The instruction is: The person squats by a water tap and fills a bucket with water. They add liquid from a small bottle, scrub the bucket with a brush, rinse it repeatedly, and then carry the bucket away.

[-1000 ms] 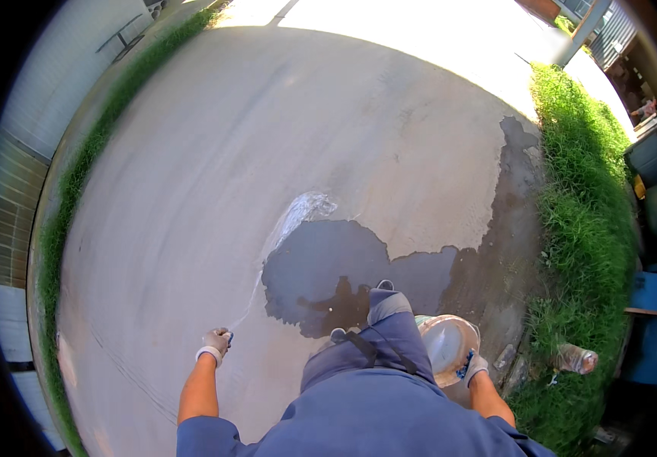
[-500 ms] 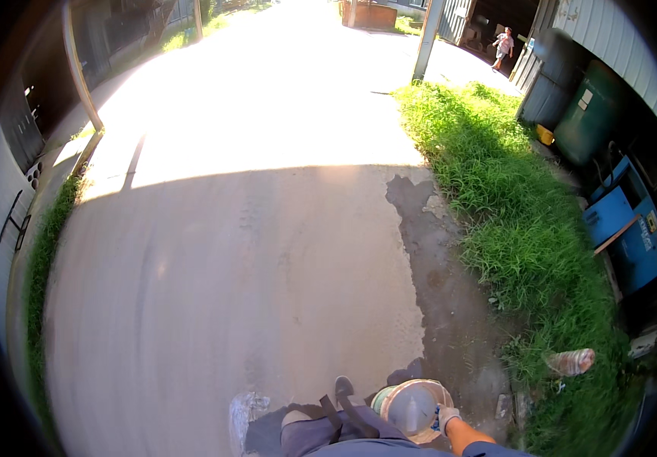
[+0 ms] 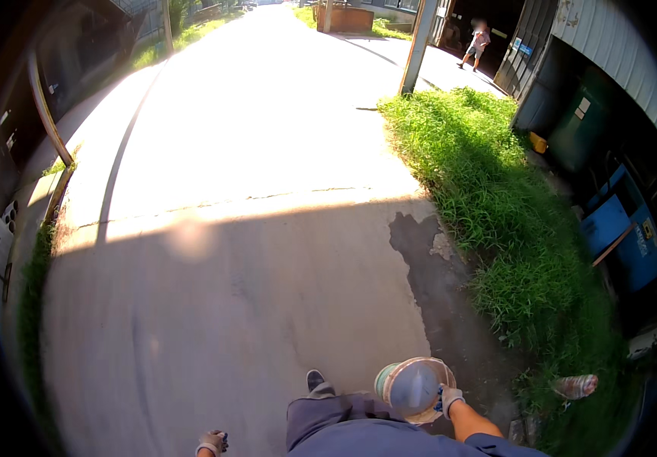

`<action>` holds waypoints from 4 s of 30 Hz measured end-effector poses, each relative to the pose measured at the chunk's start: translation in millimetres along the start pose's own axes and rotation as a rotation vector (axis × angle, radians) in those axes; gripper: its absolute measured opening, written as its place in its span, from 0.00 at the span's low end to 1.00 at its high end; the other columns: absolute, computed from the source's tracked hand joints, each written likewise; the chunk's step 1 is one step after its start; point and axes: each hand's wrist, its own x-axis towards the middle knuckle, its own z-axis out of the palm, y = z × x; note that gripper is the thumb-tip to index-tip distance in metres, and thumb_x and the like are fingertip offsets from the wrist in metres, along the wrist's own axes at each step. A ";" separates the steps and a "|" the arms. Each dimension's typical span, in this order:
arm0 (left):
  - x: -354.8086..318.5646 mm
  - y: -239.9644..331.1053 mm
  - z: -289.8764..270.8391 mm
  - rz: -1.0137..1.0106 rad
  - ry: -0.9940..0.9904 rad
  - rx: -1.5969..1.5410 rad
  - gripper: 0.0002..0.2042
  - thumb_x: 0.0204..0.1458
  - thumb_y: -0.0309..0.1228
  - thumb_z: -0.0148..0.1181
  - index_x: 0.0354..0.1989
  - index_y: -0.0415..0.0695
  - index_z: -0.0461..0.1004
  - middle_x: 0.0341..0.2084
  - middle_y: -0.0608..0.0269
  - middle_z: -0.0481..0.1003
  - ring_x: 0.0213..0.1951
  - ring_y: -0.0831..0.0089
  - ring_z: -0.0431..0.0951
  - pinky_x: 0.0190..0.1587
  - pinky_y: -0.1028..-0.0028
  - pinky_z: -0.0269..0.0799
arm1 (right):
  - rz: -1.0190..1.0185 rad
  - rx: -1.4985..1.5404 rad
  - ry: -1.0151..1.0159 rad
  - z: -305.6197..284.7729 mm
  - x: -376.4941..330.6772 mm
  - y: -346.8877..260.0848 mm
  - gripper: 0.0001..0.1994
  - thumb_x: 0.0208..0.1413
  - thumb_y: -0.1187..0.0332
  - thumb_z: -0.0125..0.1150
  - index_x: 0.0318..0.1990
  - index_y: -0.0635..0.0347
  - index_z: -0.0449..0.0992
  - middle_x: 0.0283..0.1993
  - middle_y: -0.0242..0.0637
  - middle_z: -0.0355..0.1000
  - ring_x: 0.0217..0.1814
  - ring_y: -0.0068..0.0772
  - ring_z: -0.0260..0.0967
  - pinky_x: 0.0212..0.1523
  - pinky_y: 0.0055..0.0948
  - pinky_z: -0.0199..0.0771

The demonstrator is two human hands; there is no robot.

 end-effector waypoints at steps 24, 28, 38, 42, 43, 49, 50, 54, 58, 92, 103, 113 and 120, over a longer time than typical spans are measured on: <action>120.8 683.2 47.4 0.031 -0.149 0.603 0.13 0.67 0.43 0.46 0.46 0.66 0.80 0.54 0.76 0.76 0.60 0.73 0.71 0.59 0.60 0.71 | -0.007 0.194 -0.064 283.9 83.8 -491.4 0.15 0.61 0.51 0.66 0.35 0.53 0.80 0.26 0.35 0.73 0.22 0.38 0.73 0.27 0.48 0.81; 178.8 830.1 84.4 0.446 -0.259 1.333 0.16 0.69 0.46 0.43 0.48 0.60 0.79 0.60 0.68 0.73 0.62 0.65 0.71 0.60 0.55 0.70 | -0.211 0.003 0.130 310.0 158.7 -565.8 0.13 0.61 0.52 0.66 0.34 0.50 0.80 0.22 0.33 0.69 0.19 0.36 0.70 0.23 0.49 0.78; 208.2 1197.0 119.4 0.407 0.081 0.524 0.09 0.62 0.29 0.65 0.46 0.40 0.84 0.26 0.59 0.82 0.26 0.68 0.82 0.28 0.65 0.81 | 0.311 0.386 -0.106 362.3 148.7 -849.6 0.16 0.65 0.49 0.60 0.26 0.39 0.73 0.17 0.26 0.63 0.12 0.36 0.59 0.17 0.48 0.67; 227.9 1336.9 129.2 0.418 0.198 0.276 0.11 0.60 0.31 0.65 0.48 0.40 0.82 0.26 0.61 0.81 0.24 0.71 0.80 0.25 0.70 0.78 | 0.360 0.412 -0.068 400.0 156.7 -952.3 0.14 0.67 0.46 0.56 0.32 0.38 0.76 0.21 0.28 0.67 0.19 0.42 0.67 0.24 0.55 0.72; 234.4 1362.2 124.3 0.417 0.219 0.291 0.11 0.61 0.30 0.65 0.49 0.39 0.81 0.26 0.61 0.81 0.24 0.71 0.80 0.25 0.70 0.78 | 0.341 0.399 -0.072 416.2 163.7 -980.4 0.13 0.67 0.46 0.56 0.36 0.39 0.78 0.23 0.31 0.69 0.24 0.44 0.72 0.29 0.58 0.74; 239.3 1434.3 132.5 0.112 0.143 0.268 0.09 0.63 0.29 0.60 0.47 0.41 0.80 0.23 0.61 0.79 0.20 0.70 0.78 0.22 0.65 0.76 | 0.392 0.377 -0.095 525.0 204.6 -1135.7 0.15 0.65 0.48 0.60 0.29 0.41 0.73 0.18 0.26 0.62 0.15 0.35 0.61 0.21 0.46 0.70; 235.0 1444.0 145.9 0.064 0.063 0.355 0.08 0.65 0.29 0.58 0.46 0.41 0.80 0.24 0.61 0.79 0.23 0.67 0.80 0.24 0.64 0.78 | 0.408 0.371 -0.128 529.2 206.2 -1146.1 0.15 0.65 0.48 0.60 0.29 0.40 0.74 0.19 0.27 0.64 0.16 0.37 0.62 0.21 0.47 0.70; 207.4 1522.7 208.0 -0.060 -0.087 0.391 0.11 0.66 0.34 0.61 0.49 0.41 0.81 0.32 0.57 0.83 0.29 0.62 0.85 0.31 0.63 0.81 | 0.323 0.355 -0.235 534.5 235.6 -1233.4 0.14 0.65 0.48 0.59 0.29 0.39 0.75 0.20 0.28 0.66 0.15 0.39 0.63 0.19 0.47 0.69; 253.1 1626.6 220.7 -0.054 -0.159 0.240 0.10 0.64 0.32 0.63 0.48 0.41 0.81 0.29 0.59 0.82 0.28 0.65 0.83 0.29 0.65 0.81 | 0.217 0.269 -0.110 569.4 234.5 -1347.7 0.14 0.64 0.51 0.62 0.28 0.43 0.75 0.20 0.27 0.65 0.13 0.34 0.62 0.17 0.43 0.73; 395.3 2511.3 351.6 -0.060 0.017 0.202 0.13 0.61 0.34 0.65 0.50 0.42 0.81 0.29 0.64 0.80 0.29 0.71 0.80 0.31 0.68 0.77 | 0.212 0.213 -0.264 917.3 352.1 -2267.4 0.17 0.68 0.49 0.56 0.30 0.46 0.67 0.17 0.27 0.55 0.12 0.28 0.52 0.16 0.34 0.60; 481.3 3013.8 394.8 0.237 0.050 0.519 0.15 0.61 0.31 0.64 0.55 0.41 0.80 0.29 0.65 0.80 0.29 0.74 0.78 0.31 0.71 0.75 | 0.261 0.344 -0.135 1007.5 364.6 -2516.2 0.17 0.65 0.51 0.62 0.28 0.48 0.70 0.16 0.27 0.57 0.11 0.28 0.54 0.13 0.35 0.62; 523.6 3416.8 526.8 0.615 0.088 0.657 0.20 0.60 0.29 0.65 0.60 0.37 0.77 0.34 0.62 0.82 0.29 0.75 0.79 0.30 0.73 0.76 | 0.446 0.499 -0.130 1096.9 405.9 -2708.2 0.16 0.66 0.50 0.61 0.30 0.46 0.69 0.16 0.25 0.55 0.12 0.27 0.53 0.16 0.34 0.60; 526.9 3476.1 592.7 0.221 0.071 0.825 0.14 0.58 0.33 0.67 0.51 0.42 0.83 0.29 0.63 0.82 0.28 0.73 0.82 0.30 0.70 0.79 | 0.304 0.573 -0.143 1140.3 509.6 -2762.8 0.16 0.65 0.51 0.65 0.35 0.53 0.82 0.24 0.30 0.73 0.22 0.29 0.71 0.25 0.32 0.71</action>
